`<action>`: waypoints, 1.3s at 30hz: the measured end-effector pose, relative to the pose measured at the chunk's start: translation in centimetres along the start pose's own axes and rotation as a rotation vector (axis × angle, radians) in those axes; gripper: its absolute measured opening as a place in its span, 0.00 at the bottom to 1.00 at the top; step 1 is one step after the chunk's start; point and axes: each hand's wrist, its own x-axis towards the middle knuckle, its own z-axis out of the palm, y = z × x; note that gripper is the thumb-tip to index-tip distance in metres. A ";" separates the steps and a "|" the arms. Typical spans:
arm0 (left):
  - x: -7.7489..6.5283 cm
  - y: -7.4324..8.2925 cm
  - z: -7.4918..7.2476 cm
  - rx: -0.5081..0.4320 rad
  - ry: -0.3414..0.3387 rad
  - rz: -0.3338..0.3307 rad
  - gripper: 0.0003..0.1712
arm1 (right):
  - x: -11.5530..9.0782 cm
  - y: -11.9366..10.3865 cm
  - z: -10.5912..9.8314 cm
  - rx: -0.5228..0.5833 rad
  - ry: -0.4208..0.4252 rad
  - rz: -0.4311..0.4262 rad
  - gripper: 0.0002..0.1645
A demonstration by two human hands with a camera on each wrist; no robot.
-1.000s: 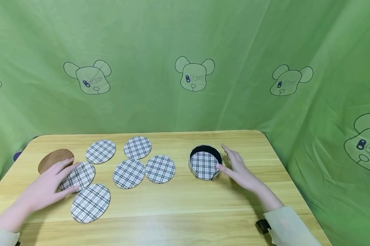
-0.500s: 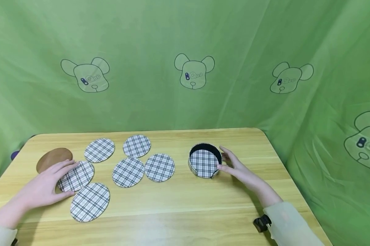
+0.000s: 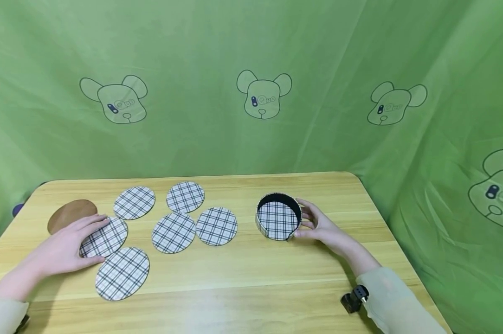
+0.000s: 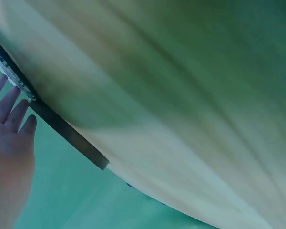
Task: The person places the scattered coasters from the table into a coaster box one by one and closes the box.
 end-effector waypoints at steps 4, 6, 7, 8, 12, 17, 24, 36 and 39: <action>0.4 0.2 -0.3 0.005 -0.042 -0.010 0.55 | 0.2 0.1 0.1 -0.010 0.008 0.007 0.66; 0.7 0.3 -0.5 0.007 -0.067 -0.018 0.55 | 0.3 0.1 0.2 -0.022 0.018 0.016 0.67; 0.8 0.3 -0.6 0.006 -0.079 -0.021 0.56 | 0.4 0.1 0.3 -0.028 0.024 0.021 0.67; 0.9 0.3 -0.7 0.004 -0.089 -0.025 0.56 | 0.4 0.2 0.3 -0.034 0.031 0.026 0.67; 1.3 0.5 -0.9 -0.003 -0.110 -0.040 0.57 | 0.6 0.2 0.6 -0.057 0.052 0.035 0.66; 1.6 0.5 -0.9 -0.032 -0.123 -0.075 0.57 | 0.6 0.0 0.6 -0.056 0.054 0.055 0.66; 1.4 0.3 -0.8 -0.066 -0.115 -0.089 0.58 | 0.6 0.1 0.6 -0.046 0.039 0.061 0.66; 1.0 0.7 -0.7 -0.107 -0.022 -0.068 0.59 | 0.6 0.5 0.5 -0.051 0.041 0.074 0.66; 1.2 0.8 -0.8 -0.101 0.003 -0.064 0.59 | 0.5 0.5 0.5 -0.050 0.043 0.068 0.66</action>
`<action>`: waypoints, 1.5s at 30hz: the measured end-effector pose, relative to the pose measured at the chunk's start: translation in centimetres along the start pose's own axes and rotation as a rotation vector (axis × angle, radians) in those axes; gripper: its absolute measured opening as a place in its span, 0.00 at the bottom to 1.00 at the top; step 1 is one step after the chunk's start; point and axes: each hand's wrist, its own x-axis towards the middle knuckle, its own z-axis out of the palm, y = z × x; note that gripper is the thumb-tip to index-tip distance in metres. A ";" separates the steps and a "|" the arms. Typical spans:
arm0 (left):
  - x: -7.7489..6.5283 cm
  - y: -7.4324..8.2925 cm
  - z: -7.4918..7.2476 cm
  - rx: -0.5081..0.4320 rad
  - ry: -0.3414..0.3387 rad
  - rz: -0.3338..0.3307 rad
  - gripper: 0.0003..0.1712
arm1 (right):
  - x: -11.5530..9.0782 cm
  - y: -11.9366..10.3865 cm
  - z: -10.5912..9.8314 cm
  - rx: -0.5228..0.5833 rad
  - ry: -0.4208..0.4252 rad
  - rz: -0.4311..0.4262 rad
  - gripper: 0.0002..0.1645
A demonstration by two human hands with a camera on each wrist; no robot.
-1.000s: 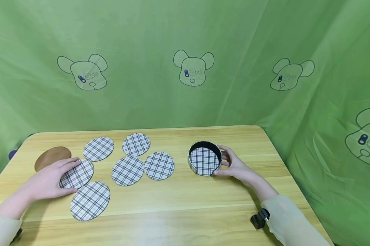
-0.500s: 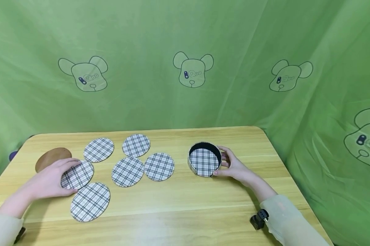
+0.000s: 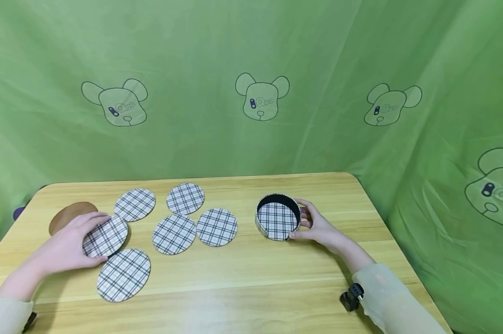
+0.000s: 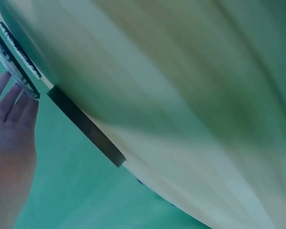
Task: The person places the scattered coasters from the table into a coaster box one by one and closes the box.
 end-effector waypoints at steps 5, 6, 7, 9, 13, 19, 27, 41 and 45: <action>0.5 0.3 -0.1 0.009 0.009 0.001 0.59 | 0.0 0.0 0.0 0.000 -0.004 -0.011 0.66; 0.6 0.4 -0.1 0.011 0.006 0.000 0.60 | 0.0 0.0 0.0 0.003 -0.005 -0.011 0.65; 0.8 0.6 -0.2 0.013 0.002 -0.002 0.60 | 0.0 0.0 0.0 0.003 -0.007 -0.012 0.65; 1.1 0.9 -0.3 0.018 -0.010 -0.002 0.61 | 0.0 0.0 0.0 0.005 -0.010 -0.013 0.65; 1.8 1.7 -0.5 0.025 -0.033 0.004 0.62 | 0.0 0.0 -0.1 0.003 -0.011 -0.013 0.66; 3.0 2.5 -0.3 0.026 -0.063 0.013 0.62 | -0.2 0.0 -0.1 -0.009 -0.009 -0.011 0.66; 4.9 3.6 0.1 0.020 -0.097 0.028 0.63 | -0.3 -0.3 0.0 -0.003 -0.014 -0.010 0.66; 9.2 6.2 1.3 0.044 -0.127 0.101 0.62 | -0.1 -0.3 -0.1 0.003 -0.020 0.006 0.66; 10.5 7.2 1.9 0.048 -0.146 0.119 0.64 | -0.1 -0.4 -0.2 -0.001 -0.025 0.003 0.66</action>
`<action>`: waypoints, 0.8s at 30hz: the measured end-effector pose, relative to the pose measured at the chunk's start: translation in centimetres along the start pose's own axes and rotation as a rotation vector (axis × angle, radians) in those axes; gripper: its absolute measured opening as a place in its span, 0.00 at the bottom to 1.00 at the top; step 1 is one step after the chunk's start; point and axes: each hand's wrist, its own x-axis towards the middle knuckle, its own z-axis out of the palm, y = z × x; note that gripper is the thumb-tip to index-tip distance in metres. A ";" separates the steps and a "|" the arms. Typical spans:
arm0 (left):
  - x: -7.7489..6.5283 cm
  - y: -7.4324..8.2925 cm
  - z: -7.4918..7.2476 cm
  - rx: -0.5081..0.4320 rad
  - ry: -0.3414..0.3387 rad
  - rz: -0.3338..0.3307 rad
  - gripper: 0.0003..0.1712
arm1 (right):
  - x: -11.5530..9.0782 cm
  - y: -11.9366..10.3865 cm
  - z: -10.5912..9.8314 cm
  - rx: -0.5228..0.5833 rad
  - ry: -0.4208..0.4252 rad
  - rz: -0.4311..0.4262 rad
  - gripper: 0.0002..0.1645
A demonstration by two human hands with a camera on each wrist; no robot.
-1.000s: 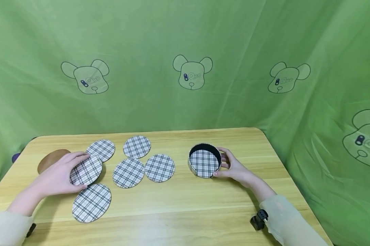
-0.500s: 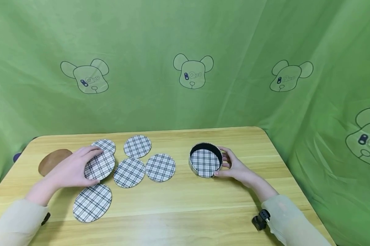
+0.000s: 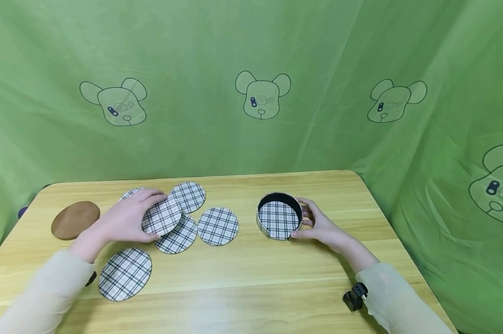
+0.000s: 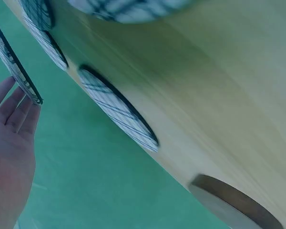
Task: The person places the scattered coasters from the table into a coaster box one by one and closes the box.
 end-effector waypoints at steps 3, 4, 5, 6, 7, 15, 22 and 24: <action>1.1 0.8 0.1 0.002 -0.019 0.014 0.65 | 0.0 -0.1 0.0 0.001 -0.004 -0.002 0.66; 1.4 1.2 0.1 -0.002 -0.025 0.017 0.65 | 0.0 -0.1 0.0 0.002 -0.006 -0.003 0.66; 1.7 1.5 0.1 -0.005 -0.032 0.022 0.65 | 0.0 -0.1 0.0 0.002 -0.006 -0.003 0.66; 2.1 1.8 0.1 -0.009 -0.039 0.025 0.66 | 0.0 -0.1 0.0 0.004 -0.007 -0.002 0.66; 2.4 2.1 0.2 -0.011 -0.044 0.029 0.66 | 0.0 -0.1 0.0 0.005 -0.007 -0.002 0.65; 5.0 4.0 0.8 0.001 -0.054 0.077 0.65 | 0.1 -0.1 0.0 0.001 -0.010 -0.009 0.65; 6.9 5.7 1.5 -0.001 -0.056 0.114 0.65 | 0.2 0.2 -0.1 0.005 -0.005 -0.017 0.64; 7.5 6.2 1.8 -0.001 -0.050 0.129 0.65 | 0.3 0.4 -0.2 0.003 -0.001 -0.013 0.64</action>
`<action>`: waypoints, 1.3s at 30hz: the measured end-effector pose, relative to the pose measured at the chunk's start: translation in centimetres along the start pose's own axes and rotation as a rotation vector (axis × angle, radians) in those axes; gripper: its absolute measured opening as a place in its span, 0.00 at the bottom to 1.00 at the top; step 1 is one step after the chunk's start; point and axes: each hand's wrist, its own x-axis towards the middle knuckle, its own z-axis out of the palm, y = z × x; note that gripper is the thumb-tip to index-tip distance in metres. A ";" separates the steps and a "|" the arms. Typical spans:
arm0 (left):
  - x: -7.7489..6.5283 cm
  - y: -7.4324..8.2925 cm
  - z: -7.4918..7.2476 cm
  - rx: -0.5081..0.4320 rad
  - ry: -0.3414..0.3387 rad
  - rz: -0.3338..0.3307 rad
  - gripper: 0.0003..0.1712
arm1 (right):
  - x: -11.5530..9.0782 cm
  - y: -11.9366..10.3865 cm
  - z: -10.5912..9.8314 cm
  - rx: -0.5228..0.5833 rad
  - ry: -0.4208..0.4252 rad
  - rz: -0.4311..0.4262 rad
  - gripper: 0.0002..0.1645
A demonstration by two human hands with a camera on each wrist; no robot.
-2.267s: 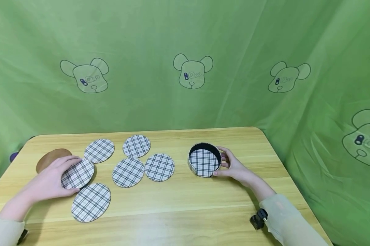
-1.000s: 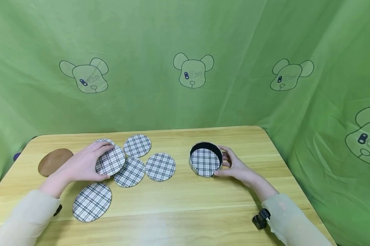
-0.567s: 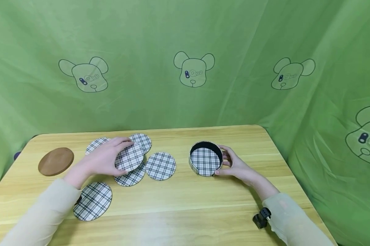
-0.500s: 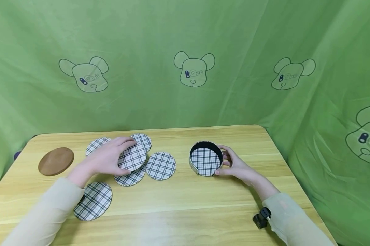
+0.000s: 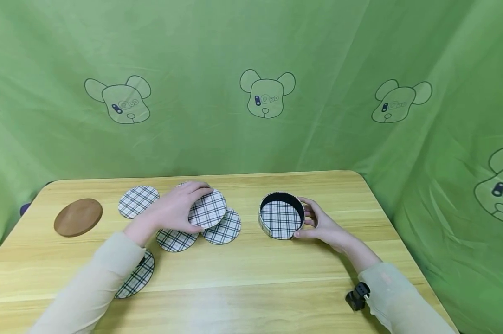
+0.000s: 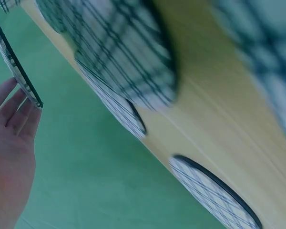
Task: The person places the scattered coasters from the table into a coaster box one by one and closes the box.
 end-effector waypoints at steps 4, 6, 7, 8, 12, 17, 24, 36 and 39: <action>1.5 1.1 0.3 -0.001 0.004 0.037 0.65 | 0.0 0.0 0.0 0.002 -0.001 -0.004 0.65; 2.3 1.7 0.3 -0.002 -0.003 0.056 0.65 | 0.0 0.0 0.0 0.005 -0.005 -0.012 0.64; 2.6 2.0 0.3 0.001 -0.008 0.060 0.65 | -0.1 0.0 0.1 0.006 -0.006 -0.017 0.64; 3.0 2.3 0.4 0.002 -0.012 0.063 0.65 | -0.1 0.0 0.1 0.008 -0.005 -0.016 0.64; 4.4 3.6 0.6 0.016 -0.031 0.085 0.65 | -0.1 0.1 0.2 0.011 -0.001 -0.017 0.64; 6.0 5.2 1.2 0.046 -0.041 0.121 0.65 | -0.2 0.1 0.2 0.011 -0.002 -0.019 0.64; 7.9 7.5 1.7 0.068 -0.058 0.136 0.65 | 0.0 0.3 0.1 0.007 -0.003 -0.010 0.64; 10.4 10.0 2.9 0.117 -0.049 0.127 0.64 | -0.2 -0.2 0.1 0.001 -0.013 -0.013 0.64; 10.7 10.4 3.1 0.141 -0.055 0.119 0.63 | -0.1 -0.1 0.2 -0.002 -0.009 -0.012 0.63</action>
